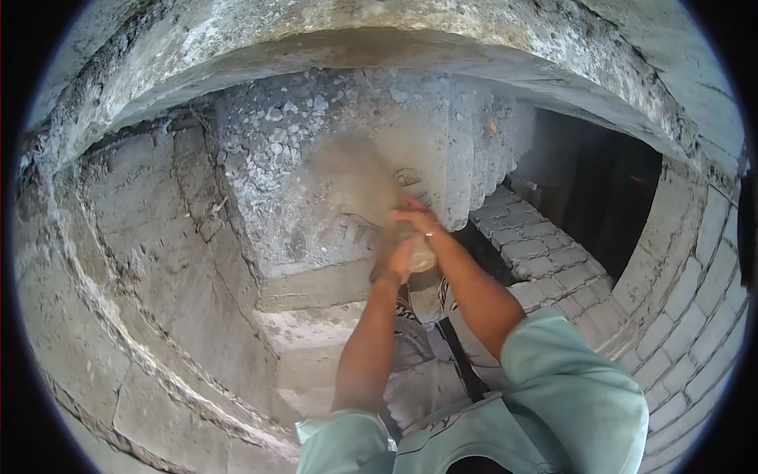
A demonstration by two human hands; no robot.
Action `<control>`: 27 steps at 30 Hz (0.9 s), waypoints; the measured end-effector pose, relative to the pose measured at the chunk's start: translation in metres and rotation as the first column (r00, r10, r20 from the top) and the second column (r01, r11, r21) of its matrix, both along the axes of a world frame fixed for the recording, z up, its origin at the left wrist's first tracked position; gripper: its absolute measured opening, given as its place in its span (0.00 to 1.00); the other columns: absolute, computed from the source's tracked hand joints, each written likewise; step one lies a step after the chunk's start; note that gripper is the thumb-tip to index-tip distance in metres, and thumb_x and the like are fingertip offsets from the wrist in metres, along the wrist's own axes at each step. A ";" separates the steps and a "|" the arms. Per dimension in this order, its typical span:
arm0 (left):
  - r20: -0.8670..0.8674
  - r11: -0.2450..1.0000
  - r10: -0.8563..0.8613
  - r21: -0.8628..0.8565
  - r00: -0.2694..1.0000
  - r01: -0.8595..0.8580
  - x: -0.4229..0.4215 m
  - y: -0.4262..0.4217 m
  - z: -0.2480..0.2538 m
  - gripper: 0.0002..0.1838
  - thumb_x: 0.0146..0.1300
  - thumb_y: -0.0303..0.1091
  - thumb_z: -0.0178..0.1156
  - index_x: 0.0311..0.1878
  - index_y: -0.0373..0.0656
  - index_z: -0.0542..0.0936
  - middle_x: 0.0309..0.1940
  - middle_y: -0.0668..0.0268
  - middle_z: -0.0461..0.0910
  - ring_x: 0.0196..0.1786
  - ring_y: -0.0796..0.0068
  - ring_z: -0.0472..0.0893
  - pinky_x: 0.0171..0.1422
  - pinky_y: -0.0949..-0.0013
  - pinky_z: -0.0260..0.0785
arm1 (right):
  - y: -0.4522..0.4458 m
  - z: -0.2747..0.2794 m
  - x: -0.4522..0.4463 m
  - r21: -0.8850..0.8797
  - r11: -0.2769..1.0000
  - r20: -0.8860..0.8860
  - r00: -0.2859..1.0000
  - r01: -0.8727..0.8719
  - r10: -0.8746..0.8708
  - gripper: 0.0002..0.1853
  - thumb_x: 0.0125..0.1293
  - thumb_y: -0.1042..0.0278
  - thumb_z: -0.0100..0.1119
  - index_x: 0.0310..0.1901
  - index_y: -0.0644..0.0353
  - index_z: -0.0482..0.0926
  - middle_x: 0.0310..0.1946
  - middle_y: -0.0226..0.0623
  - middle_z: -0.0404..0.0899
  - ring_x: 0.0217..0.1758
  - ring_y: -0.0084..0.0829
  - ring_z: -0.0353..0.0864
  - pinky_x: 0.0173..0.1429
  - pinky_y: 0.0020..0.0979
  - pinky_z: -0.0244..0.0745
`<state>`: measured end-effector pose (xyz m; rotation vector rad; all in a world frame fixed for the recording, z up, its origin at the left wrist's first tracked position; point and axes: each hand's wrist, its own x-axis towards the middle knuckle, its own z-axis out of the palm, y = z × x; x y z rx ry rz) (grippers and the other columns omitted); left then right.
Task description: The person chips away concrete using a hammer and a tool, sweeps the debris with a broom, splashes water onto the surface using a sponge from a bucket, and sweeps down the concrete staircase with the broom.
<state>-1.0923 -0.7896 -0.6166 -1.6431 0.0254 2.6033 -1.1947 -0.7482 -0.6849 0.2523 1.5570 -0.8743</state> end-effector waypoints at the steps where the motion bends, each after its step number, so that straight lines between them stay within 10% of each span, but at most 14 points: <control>1: 0.035 0.983 -0.101 -0.149 0.994 0.105 -0.029 -0.012 0.032 0.32 0.52 0.27 0.54 0.62 0.45 0.56 0.41 0.60 0.72 0.40 0.67 0.76 0.40 0.68 0.73 | -0.008 0.039 -0.023 0.076 0.979 0.048 0.980 0.189 -0.193 0.38 0.47 0.73 0.65 0.62 0.59 0.59 0.48 0.33 0.73 0.49 0.26 0.72 0.52 0.25 0.68; 6: -0.186 0.957 -0.290 -0.069 0.939 0.282 0.024 -0.022 0.043 0.41 0.49 0.25 0.58 0.65 0.46 0.48 0.46 0.61 0.69 0.42 0.70 0.75 0.40 0.70 0.72 | -0.010 0.092 0.021 -0.040 0.943 -0.148 0.932 0.330 -0.332 0.42 0.47 0.78 0.63 0.65 0.60 0.52 0.46 0.36 0.74 0.47 0.27 0.73 0.49 0.26 0.70; 7: -0.122 0.920 -0.306 -0.293 0.944 0.260 0.037 -0.019 0.050 0.42 0.49 0.25 0.57 0.66 0.47 0.47 0.46 0.61 0.69 0.42 0.70 0.75 0.40 0.70 0.72 | -0.013 0.099 0.038 -0.096 0.938 -0.190 0.919 0.333 -0.345 0.44 0.46 0.77 0.63 0.65 0.60 0.50 0.46 0.37 0.74 0.47 0.29 0.73 0.50 0.26 0.69; 8: -0.054 0.832 -0.306 -0.500 0.950 0.240 0.052 -0.015 0.057 0.42 0.49 0.24 0.57 0.66 0.48 0.46 0.46 0.61 0.69 0.42 0.70 0.75 0.39 0.69 0.72 | -0.010 0.092 0.057 -0.106 0.975 -0.141 0.967 0.197 -0.211 0.45 0.47 0.76 0.63 0.66 0.56 0.49 0.50 0.37 0.71 0.51 0.28 0.71 0.53 0.26 0.67; 10: 0.085 0.913 -0.206 -0.341 0.975 0.223 0.075 -0.025 0.092 0.41 0.49 0.25 0.57 0.65 0.49 0.48 0.46 0.60 0.69 0.43 0.68 0.75 0.41 0.68 0.72 | -0.024 0.101 0.084 -0.057 0.989 -0.080 0.988 -0.139 0.135 0.47 0.47 0.71 0.65 0.67 0.52 0.47 0.56 0.39 0.67 0.58 0.28 0.64 0.58 0.27 0.61; 13: 0.216 0.939 -0.088 -0.308 0.972 0.154 0.094 -0.032 0.102 0.39 0.49 0.24 0.56 0.64 0.49 0.49 0.45 0.60 0.69 0.44 0.68 0.76 0.42 0.68 0.73 | -0.043 0.063 0.146 -0.352 0.933 0.207 0.965 -0.078 0.158 0.53 0.39 0.58 0.68 0.67 0.54 0.48 0.62 0.46 0.57 0.68 0.34 0.49 0.66 0.30 0.51; 16: 0.354 0.892 0.140 -0.450 0.925 0.037 0.099 -0.034 0.078 0.34 0.51 0.26 0.54 0.62 0.48 0.54 0.44 0.60 0.70 0.42 0.68 0.76 0.40 0.68 0.73 | -0.075 0.070 0.127 -0.371 0.894 0.228 0.909 -0.251 0.350 0.51 0.37 0.56 0.67 0.65 0.56 0.52 0.61 0.48 0.58 0.66 0.37 0.55 0.64 0.31 0.54; 20: 0.188 0.916 -0.166 -0.334 0.968 0.222 0.035 -0.054 0.000 0.10 0.53 0.34 0.49 0.38 0.47 0.74 0.29 0.65 0.75 0.33 0.70 0.78 0.35 0.69 0.74 | -0.079 -0.004 0.048 -0.309 0.943 0.160 0.970 -0.125 0.181 0.48 0.34 0.62 0.68 0.62 0.61 0.58 0.55 0.44 0.67 0.56 0.35 0.67 0.57 0.30 0.63; 24: 0.197 0.618 -0.413 -0.656 0.889 0.433 -0.058 -0.018 -0.035 0.35 0.49 0.30 0.56 0.63 0.43 0.55 0.37 0.62 0.74 0.38 0.70 0.77 0.39 0.72 0.72 | -0.019 0.013 -0.048 -0.199 0.896 0.026 0.916 0.396 -0.400 0.38 0.41 0.74 0.65 0.59 0.61 0.64 0.44 0.37 0.75 0.44 0.28 0.74 0.46 0.26 0.70; 27: -0.064 0.623 -0.698 -0.545 0.713 0.561 -0.088 -0.013 -0.027 0.48 0.47 0.28 0.58 0.67 0.44 0.39 0.46 0.58 0.70 0.46 0.69 0.74 0.44 0.70 0.70 | 0.022 0.027 -0.066 -0.155 0.805 -0.088 0.804 0.573 -0.589 0.39 0.44 0.76 0.64 0.62 0.60 0.60 0.45 0.37 0.75 0.44 0.26 0.74 0.47 0.24 0.70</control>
